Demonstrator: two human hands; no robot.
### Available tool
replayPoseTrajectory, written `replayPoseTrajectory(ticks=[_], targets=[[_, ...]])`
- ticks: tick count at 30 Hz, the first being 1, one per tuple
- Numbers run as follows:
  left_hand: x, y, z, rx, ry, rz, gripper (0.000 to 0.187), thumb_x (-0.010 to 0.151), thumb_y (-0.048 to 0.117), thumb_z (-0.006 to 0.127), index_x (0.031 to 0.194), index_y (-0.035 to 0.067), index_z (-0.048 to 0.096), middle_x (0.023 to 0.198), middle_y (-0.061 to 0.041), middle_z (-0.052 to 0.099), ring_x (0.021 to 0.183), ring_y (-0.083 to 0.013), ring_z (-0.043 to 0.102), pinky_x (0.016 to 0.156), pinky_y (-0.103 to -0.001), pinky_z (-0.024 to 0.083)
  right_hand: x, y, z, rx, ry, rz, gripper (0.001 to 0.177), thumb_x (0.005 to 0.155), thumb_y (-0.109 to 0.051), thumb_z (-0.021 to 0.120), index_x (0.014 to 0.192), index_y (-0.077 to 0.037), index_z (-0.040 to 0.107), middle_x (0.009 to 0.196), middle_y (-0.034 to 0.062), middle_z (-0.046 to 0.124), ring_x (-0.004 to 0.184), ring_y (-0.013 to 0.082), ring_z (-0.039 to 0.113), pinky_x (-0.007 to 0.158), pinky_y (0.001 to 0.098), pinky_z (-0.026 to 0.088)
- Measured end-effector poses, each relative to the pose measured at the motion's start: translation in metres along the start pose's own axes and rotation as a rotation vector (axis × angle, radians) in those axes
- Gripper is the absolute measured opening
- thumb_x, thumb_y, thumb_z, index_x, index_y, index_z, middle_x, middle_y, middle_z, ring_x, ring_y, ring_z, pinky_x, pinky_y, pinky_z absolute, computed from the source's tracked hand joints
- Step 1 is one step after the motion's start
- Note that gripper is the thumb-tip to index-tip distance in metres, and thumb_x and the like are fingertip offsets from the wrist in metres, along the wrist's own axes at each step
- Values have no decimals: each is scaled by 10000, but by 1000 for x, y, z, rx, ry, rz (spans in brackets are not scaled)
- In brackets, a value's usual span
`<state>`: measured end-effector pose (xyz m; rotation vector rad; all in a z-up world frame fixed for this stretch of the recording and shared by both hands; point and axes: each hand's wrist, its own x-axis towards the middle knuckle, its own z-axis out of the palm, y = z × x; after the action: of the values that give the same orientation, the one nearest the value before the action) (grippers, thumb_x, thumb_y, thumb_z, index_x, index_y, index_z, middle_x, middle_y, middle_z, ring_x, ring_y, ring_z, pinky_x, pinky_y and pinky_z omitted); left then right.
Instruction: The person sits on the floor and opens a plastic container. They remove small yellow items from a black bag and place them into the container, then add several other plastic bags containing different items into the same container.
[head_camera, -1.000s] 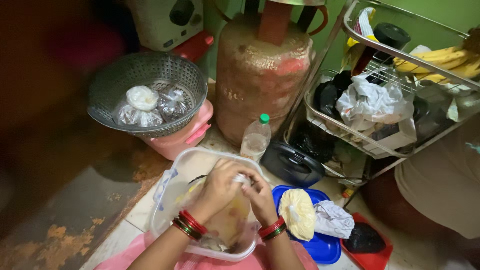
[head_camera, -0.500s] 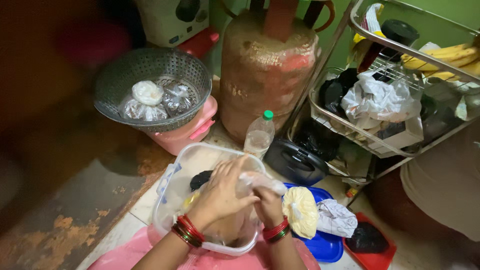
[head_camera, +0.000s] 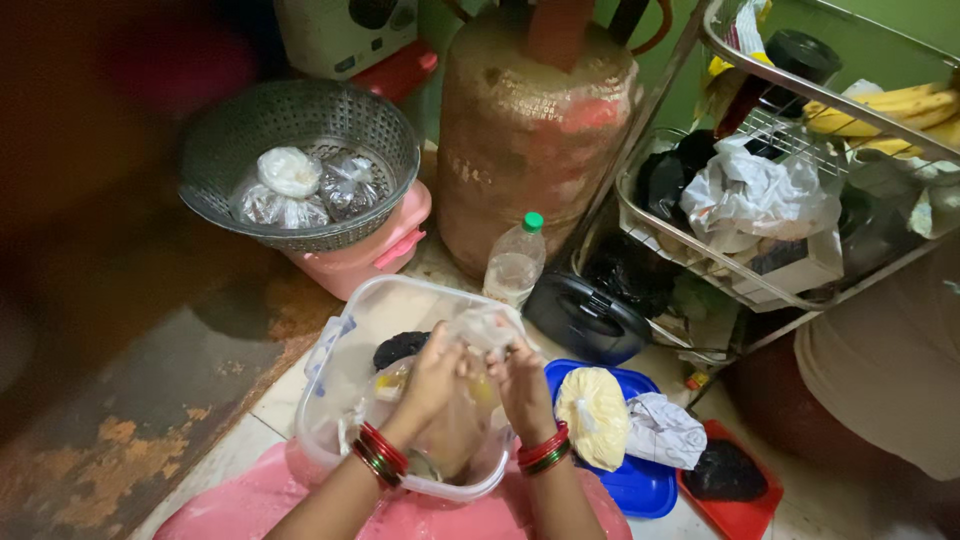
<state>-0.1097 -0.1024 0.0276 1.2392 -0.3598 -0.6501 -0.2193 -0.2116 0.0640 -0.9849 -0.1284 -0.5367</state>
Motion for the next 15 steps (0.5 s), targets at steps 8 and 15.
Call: replayPoseTrajectory(ticks=[8,15], targets=[[-34,19,16,826,-149,672,383,825,144,697,1174,7,616,937,-222,700,884,-386,686,794,-473,543,-1,11,-10,-241,256,175,365,1044,-237,563,1230,58,673,1090,103,724,950,144,664,876,293,533],[-9,17,-4,117,-385,35,286,845,28,663,1101,-9,540,885,-92,657,800,-171,655,735,-304,533,-4,-7,-24,-100,178,109,220,1027,-149,625,1138,29,693,998,87,702,917,154,656,851,296,516]])
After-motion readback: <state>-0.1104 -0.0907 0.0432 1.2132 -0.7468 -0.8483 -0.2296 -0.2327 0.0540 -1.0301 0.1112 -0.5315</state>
